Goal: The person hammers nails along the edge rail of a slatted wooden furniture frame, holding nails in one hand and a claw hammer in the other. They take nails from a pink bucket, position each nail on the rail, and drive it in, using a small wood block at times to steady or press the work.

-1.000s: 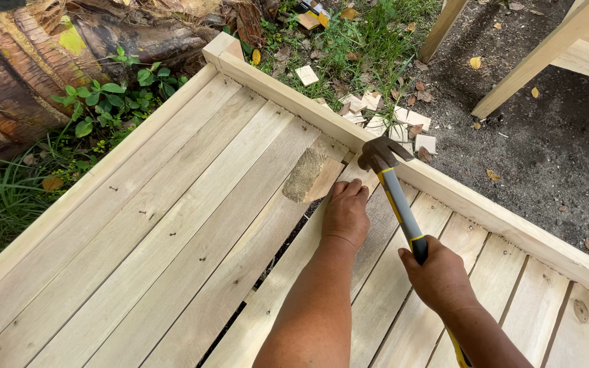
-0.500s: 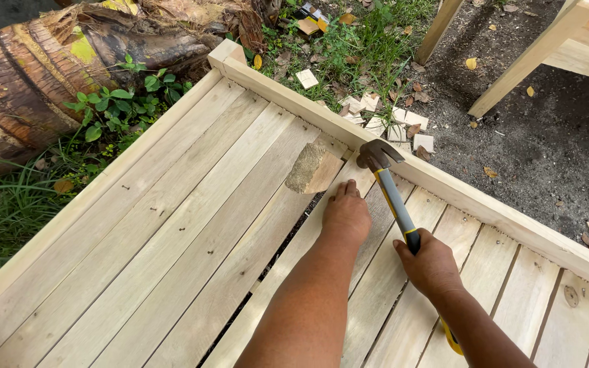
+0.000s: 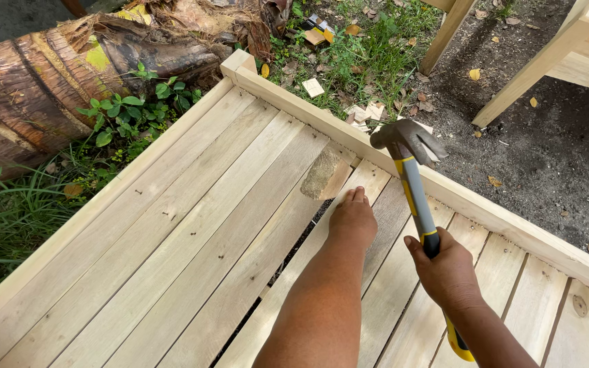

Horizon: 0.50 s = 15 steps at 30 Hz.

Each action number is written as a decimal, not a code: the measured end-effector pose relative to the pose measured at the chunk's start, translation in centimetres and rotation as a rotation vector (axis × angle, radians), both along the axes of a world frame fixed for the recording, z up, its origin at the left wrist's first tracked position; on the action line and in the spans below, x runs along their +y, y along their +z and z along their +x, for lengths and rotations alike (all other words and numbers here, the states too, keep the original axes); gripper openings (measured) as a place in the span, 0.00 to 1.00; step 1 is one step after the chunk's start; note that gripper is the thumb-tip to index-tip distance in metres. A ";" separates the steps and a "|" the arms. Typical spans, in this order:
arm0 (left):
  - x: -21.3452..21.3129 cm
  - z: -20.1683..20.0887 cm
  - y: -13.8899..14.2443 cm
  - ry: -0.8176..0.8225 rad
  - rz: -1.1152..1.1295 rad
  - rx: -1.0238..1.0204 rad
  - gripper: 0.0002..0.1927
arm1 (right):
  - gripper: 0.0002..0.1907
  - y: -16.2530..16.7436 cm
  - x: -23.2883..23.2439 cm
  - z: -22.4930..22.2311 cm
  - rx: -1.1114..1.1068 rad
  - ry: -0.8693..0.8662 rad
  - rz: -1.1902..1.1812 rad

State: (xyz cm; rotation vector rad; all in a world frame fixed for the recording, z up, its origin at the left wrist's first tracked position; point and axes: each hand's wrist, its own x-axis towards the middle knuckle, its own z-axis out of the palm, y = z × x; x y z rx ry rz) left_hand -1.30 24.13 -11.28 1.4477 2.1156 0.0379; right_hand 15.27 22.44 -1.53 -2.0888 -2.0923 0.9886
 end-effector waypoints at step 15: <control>0.2 -0.3 -0.4 0.073 0.026 -0.071 0.29 | 0.25 -0.1 -0.5 0.8 0.001 -0.043 -0.027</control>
